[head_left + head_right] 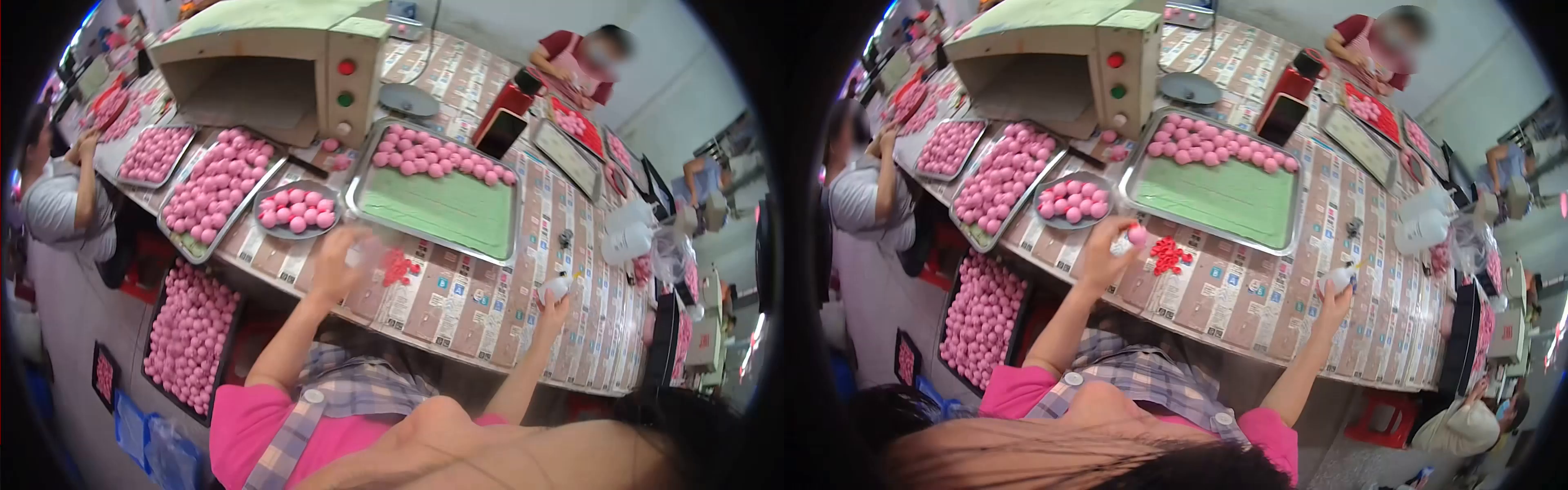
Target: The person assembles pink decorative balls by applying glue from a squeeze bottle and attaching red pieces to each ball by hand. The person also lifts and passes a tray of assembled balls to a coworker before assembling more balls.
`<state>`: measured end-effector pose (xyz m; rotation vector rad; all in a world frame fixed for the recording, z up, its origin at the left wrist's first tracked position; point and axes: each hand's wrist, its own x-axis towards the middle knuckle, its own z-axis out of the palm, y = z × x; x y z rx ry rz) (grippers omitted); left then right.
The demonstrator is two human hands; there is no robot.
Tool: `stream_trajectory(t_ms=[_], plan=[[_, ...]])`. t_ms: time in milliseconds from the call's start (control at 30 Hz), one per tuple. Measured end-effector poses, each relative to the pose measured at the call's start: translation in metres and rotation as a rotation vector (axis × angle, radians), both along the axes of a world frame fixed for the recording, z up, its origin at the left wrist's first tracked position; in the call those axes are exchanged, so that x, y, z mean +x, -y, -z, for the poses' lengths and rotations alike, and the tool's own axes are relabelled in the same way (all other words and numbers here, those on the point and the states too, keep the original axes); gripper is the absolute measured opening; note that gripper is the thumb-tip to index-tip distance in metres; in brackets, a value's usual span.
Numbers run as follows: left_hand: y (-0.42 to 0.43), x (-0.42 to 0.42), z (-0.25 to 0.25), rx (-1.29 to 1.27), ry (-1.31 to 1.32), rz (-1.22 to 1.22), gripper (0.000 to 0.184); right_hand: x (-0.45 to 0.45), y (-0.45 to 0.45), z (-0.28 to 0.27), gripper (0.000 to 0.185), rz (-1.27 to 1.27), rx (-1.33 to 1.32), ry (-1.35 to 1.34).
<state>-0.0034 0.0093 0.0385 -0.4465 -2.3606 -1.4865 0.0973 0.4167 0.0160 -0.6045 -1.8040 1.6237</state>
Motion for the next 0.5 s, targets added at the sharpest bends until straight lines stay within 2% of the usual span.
stream_trajectory(t_ms=[67, 133, 167, 267, 367, 500], plan=[[0.025, -0.026, -0.019, -0.146, -0.148, -0.116, 0.033, 0.004, -0.006, 0.021, 0.041, -0.021, 0.15, -0.011], [0.05, -0.051, -0.024, -0.272, -0.213, -0.333, 0.033, 0.008, 0.007, 0.025, 0.043, 0.063, 0.234, 0.034], [0.062, -0.064, -0.022, -0.301, -0.195, -0.356, 0.033, 0.009, 0.013, 0.027, 0.044, 0.111, 0.276, 0.054], [0.074, -0.093, -0.005, -0.396, -0.125, -0.374, 0.032, 0.012, 0.024, 0.029, 0.046, 0.105, 0.307, 0.082], [0.07, -0.102, 0.006, -0.507, -0.043, -0.326, 0.032, 0.015, 0.042, 0.024, 0.046, 0.24, 0.464, 0.288], [0.067, -0.1, 0.006, -0.561, -0.008, -0.337, 0.033, 0.013, 0.034, 0.045, 0.046, 0.248, 0.513, 0.256]])
